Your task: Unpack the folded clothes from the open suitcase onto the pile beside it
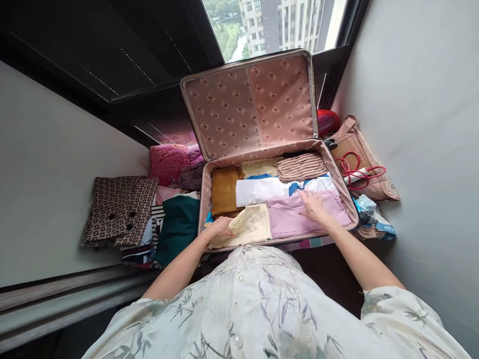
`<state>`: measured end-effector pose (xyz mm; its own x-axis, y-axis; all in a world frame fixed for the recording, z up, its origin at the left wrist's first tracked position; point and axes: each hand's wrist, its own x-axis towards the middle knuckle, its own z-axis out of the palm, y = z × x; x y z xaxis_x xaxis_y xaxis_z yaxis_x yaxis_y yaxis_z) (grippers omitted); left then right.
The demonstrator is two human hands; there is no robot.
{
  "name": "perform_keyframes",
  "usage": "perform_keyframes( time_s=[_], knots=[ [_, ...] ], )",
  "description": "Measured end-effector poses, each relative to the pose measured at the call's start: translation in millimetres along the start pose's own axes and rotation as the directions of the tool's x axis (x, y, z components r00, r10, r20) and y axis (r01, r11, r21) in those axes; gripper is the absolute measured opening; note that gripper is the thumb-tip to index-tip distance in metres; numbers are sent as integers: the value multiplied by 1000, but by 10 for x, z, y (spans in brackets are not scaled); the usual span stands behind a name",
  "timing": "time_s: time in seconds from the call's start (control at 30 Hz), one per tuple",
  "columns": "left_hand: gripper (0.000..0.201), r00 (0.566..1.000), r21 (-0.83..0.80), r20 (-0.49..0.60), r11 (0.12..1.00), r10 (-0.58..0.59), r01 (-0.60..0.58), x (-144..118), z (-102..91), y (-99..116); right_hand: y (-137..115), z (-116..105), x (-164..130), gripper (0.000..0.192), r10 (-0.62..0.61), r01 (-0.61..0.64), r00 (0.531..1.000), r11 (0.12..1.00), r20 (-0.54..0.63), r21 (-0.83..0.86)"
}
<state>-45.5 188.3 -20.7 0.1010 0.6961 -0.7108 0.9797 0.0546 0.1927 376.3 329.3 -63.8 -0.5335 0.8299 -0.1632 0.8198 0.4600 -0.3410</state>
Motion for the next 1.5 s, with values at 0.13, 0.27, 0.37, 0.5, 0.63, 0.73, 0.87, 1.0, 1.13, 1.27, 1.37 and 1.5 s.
perform_keyframes(
  time_s=[0.13,0.27,0.37,0.5,0.63,0.73,0.87,1.0,1.13,1.27,1.37,1.5],
  knots=[
    [34,998,19,-42,999,41,-40,-226,-124,94,-939,322,189,97,-303,251,944,915,129,315],
    [26,992,56,-92,995,90,-85,-539,-211,167,-1691,371,420,105,-384,328,910,897,154,295],
    [27,990,36,-95,994,108,-105,-780,-313,157,-1878,211,540,66,-440,333,869,857,224,392],
    [33,977,-112,-172,983,127,-148,-1016,-535,209,-1677,-150,428,26,-498,319,833,789,242,524],
    [26,949,-162,-202,947,242,-276,-836,-848,570,-1091,-638,141,31,-418,180,891,683,177,707],
    [30,893,-213,-123,867,433,-450,-293,-1023,1055,-482,-931,-11,33,-247,48,950,720,191,692],
    [37,905,-69,-115,905,410,-419,554,-939,1725,236,-953,-91,37,123,-210,951,931,284,299],
    [53,945,100,-259,978,202,-182,976,-609,2025,552,-649,-91,70,342,-359,922,931,183,70],
    [67,960,73,-260,994,102,-85,1070,-449,2023,608,-413,-23,87,265,-256,959,962,99,-99],
    [32,982,76,-155,992,112,-101,1036,-416,2059,637,-438,58,61,154,-107,968,967,196,-231],
    [26,951,121,-231,976,208,-184,911,-237,2094,669,-487,-9,36,87,-31,971,968,222,-247],
    [42,902,180,-153,909,404,-377,729,95,2045,731,-416,-290,31,-31,63,984,981,176,-181]
  ],
)
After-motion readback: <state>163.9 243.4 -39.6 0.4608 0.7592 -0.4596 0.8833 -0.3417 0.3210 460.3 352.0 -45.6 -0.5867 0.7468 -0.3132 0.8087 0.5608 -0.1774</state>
